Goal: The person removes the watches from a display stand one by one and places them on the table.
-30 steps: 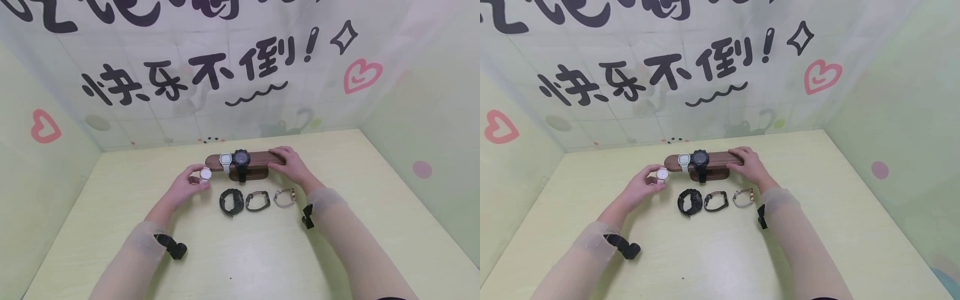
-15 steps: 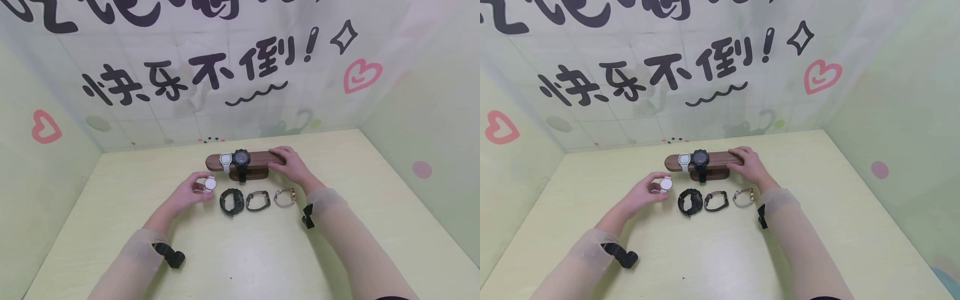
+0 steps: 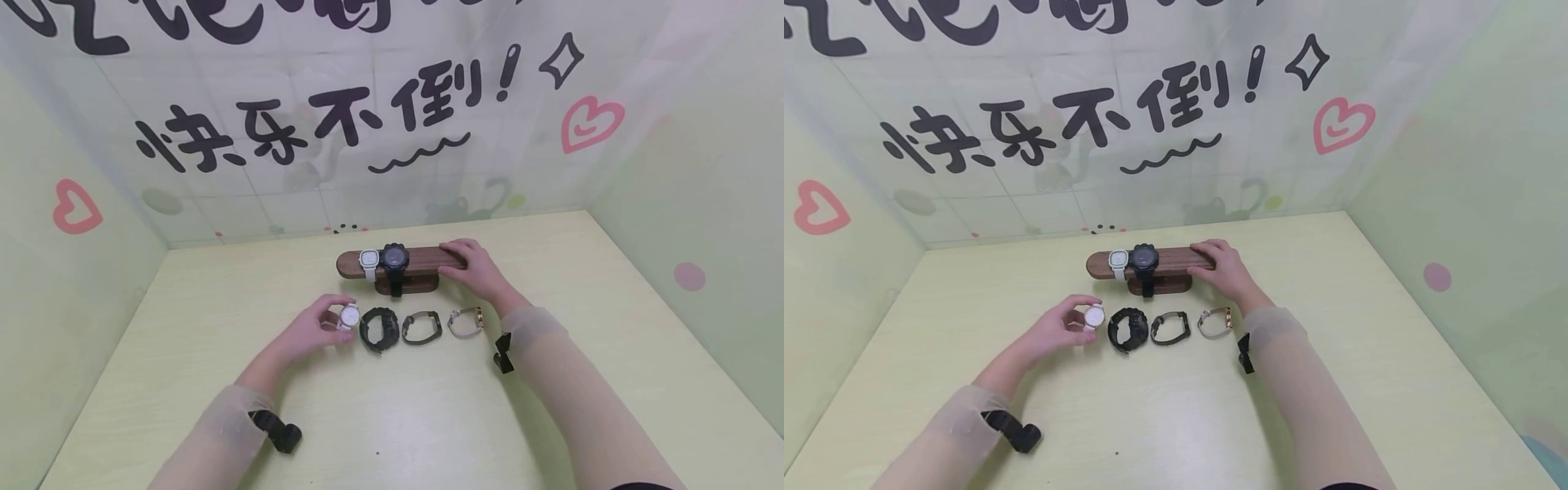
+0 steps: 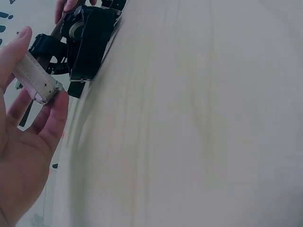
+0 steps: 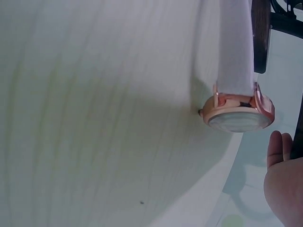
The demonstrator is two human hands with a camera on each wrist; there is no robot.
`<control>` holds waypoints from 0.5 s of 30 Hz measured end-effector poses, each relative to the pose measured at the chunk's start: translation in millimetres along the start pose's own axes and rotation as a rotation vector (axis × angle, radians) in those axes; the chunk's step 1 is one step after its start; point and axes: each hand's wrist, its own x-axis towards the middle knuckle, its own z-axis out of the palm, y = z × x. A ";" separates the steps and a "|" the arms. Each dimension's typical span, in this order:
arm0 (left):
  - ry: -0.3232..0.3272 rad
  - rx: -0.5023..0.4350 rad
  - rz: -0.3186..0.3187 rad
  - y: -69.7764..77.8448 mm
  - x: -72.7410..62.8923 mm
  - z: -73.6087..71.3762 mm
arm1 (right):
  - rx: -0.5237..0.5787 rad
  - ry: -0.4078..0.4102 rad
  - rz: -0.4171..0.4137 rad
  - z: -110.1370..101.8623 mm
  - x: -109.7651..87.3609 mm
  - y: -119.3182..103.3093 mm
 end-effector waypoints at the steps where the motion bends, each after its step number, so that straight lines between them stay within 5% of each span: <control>1: -0.006 0.013 0.013 -0.6 -0.4 1.3 | 0.000 0.000 0.001 -0.2 -0.1 -0.2; 15: -0.026 0.110 0.093 -2.9 -6.1 13.1 | 0.003 0.005 0.000 1.6 0.8 2.7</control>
